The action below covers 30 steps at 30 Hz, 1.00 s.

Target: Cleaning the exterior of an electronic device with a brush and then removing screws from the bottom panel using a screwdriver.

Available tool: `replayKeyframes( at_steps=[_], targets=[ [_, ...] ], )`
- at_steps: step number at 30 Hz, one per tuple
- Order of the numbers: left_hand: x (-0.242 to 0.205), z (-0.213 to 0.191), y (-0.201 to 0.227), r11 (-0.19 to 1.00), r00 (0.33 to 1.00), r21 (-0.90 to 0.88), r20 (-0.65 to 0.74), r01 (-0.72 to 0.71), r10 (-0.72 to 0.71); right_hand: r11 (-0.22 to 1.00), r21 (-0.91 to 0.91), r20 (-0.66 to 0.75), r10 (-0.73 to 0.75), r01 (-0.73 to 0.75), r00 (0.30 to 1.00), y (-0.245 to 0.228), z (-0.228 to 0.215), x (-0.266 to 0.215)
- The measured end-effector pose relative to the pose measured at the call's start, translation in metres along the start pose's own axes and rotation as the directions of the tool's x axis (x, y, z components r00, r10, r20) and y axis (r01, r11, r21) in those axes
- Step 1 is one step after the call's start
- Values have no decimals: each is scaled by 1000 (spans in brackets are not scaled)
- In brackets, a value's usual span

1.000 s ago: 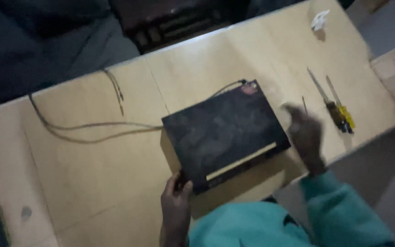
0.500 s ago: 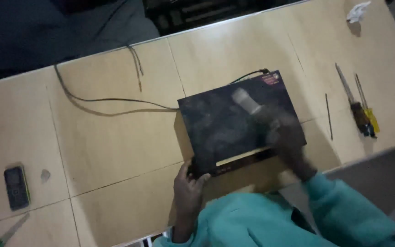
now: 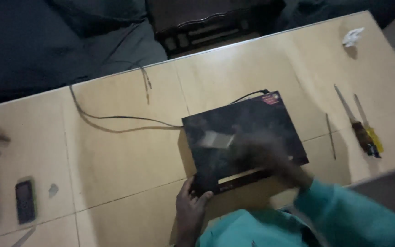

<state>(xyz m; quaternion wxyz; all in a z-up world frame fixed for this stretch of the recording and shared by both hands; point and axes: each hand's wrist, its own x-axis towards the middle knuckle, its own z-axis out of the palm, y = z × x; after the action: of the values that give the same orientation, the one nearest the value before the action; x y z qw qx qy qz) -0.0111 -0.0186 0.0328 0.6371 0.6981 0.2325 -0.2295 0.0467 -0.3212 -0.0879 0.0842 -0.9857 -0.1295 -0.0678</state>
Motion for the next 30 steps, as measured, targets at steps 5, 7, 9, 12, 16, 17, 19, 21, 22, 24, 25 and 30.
replayKeyframes(
  at_steps=[5, 7, 9, 12, 16, 17, 19, 21, 22, 24, 25, 30],
  targets=[
    [13, 2, -36, 995, 996, -38, -16, -89, 89, 816, 572, -39, 133, -87, 990, -55, -124, 37],
    [28, 4, -34, 991, 999, -125, 7, -47, 48, 659, 742, 88, 83, -120, 993, -68, -105, 42],
    [25, 2, -42, 994, 997, -79, 24, -74, 76, 876, -450, -258, -314, 174, 914, -52, -84, 50],
    [9, 1, -15, 988, 991, 78, -7, -130, 131, 968, -145, -206, -232, 205, 951, -50, -90, 50],
    [41, -2, -43, 988, 991, 64, 14, -137, 137, 958, 236, -214, -114, 164, 970, -28, -110, 120],
    [32, -2, -41, 978, 978, 30, 29, -207, 206, 885, 449, -138, -69, 125, 988, -33, -111, 110],
    [17, -4, -46, 962, 962, 3, 28, -272, 272, 761, 645, -51, -42, 65, 998, -53, -117, 89],
    [27, -3, -48, 959, 983, 217, 7, -182, 185, 763, 646, 178, -114, -29, 977, -71, -128, 87],
    [49, -6, -37, 950, 975, 218, 16, -221, 223, 772, 636, 143, -108, -8, 984, -49, -113, 116],
    [39, -5, -55, 945, 951, 99, 28, -311, 309, 751, 649, -77, -93, 121, 993, -16, -81, 122],
    [23, -1, -54, 954, 959, 97, 17, -284, 284, 743, 661, -53, -99, 109, 994, -37, -92, 106],
    [32, 1, -53, 986, 987, -68, -44, -155, 152, 733, 672, 124, 36, -111, 992, -55, -120, 93]
  ],
)
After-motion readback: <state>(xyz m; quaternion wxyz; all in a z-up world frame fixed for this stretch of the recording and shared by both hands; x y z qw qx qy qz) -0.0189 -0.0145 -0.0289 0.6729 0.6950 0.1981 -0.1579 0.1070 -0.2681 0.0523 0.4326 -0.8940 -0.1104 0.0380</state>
